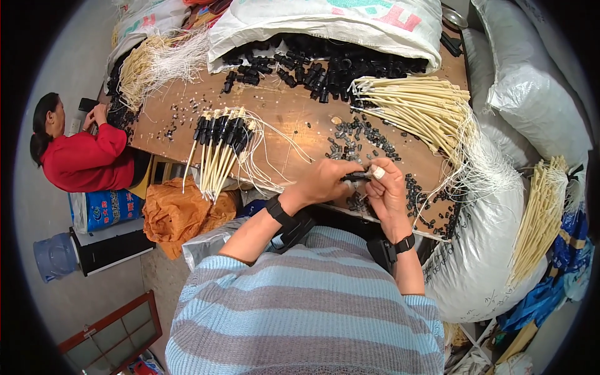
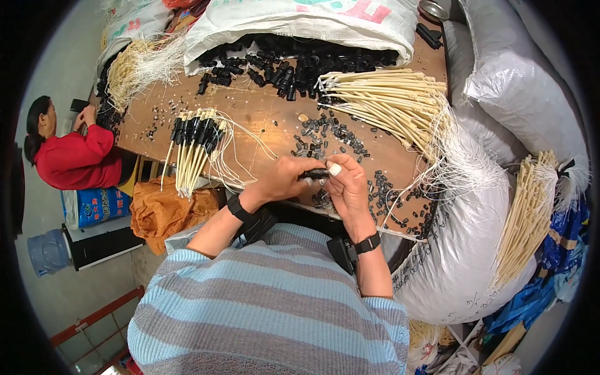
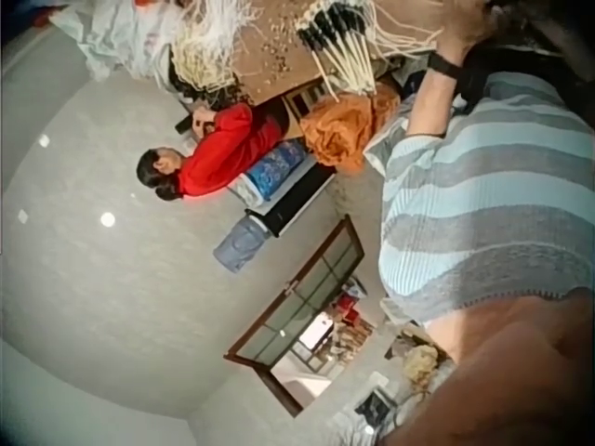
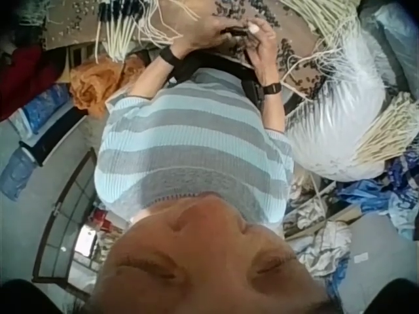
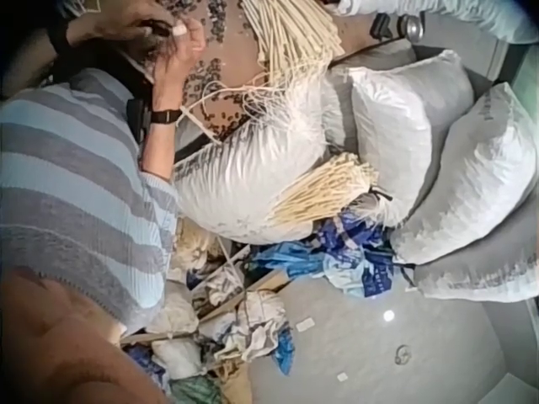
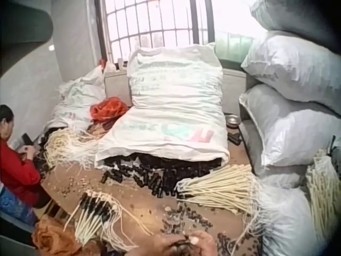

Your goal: The person assembles components by hand, threading a white cord through a black plastic part and sliding a small grey piece onto the cord. This process is repeated for each unit, which is then placed onto a wooden stick on the table.

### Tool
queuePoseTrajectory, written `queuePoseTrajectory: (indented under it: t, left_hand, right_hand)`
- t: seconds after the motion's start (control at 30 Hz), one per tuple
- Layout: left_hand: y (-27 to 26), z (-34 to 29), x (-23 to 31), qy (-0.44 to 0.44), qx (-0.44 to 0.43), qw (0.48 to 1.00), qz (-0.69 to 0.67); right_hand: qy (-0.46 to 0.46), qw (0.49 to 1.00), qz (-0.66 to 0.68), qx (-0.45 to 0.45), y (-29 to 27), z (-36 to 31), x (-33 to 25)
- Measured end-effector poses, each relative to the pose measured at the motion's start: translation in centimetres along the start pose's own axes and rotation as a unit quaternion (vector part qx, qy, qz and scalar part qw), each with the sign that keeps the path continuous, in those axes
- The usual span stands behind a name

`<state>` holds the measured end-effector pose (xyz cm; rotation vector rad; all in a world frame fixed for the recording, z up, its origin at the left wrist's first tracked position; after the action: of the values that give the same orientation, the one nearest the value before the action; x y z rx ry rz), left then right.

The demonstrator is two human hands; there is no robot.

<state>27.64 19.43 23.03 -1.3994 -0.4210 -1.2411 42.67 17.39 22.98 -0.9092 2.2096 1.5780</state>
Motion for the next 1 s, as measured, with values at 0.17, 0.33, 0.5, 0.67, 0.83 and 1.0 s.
queuePoseTrajectory:
  t: [0.17, 0.33, 0.5, 0.67, 0.83, 1.0]
  left_hand:
    - [-1.2, 0.4, -1.0, -0.072, -0.033, 0.995, 0.052]
    - [-1.5, 0.0, 1.1, -0.016, 0.005, 0.993, 0.120]
    - [-1.7, -0.5, 2.4, 0.038, 0.028, 0.978, 0.201]
    - [-6.2, -2.5, 1.0, -0.008, 0.109, 0.970, 0.217]
    - [-13.1, -3.9, 0.8, 0.051, 0.190, 0.914, 0.355]
    - [-20.8, -6.1, -4.8, -0.080, 0.320, 0.812, 0.481]
  right_hand:
    - [-0.403, 0.627, -0.664, -0.067, 1.4, -1.8, -1.2]
    - [-0.345, 0.642, -0.684, -0.016, 1.5, -1.4, -0.3]
    - [-0.141, 0.805, -0.574, 0.049, 0.5, 0.2, 0.5]
    - [-0.389, 0.560, -0.727, -0.079, 6.0, -2.5, 1.0]
    - [-0.382, 0.751, -0.526, -0.111, 7.2, -1.3, 0.4]
    - [-0.272, 0.817, -0.501, -0.086, 7.7, -0.3, 2.2]
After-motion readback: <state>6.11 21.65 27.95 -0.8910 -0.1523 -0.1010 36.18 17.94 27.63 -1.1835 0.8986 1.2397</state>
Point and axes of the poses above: each hand's wrist, its own z-axis towards the middle knuckle, its own y-axis out of the palm, x = y × z, the point moved 4 cm from there along z, towards the middle knuckle, and after that the axes turned 9 degrees about x, right-handed, at the moved point
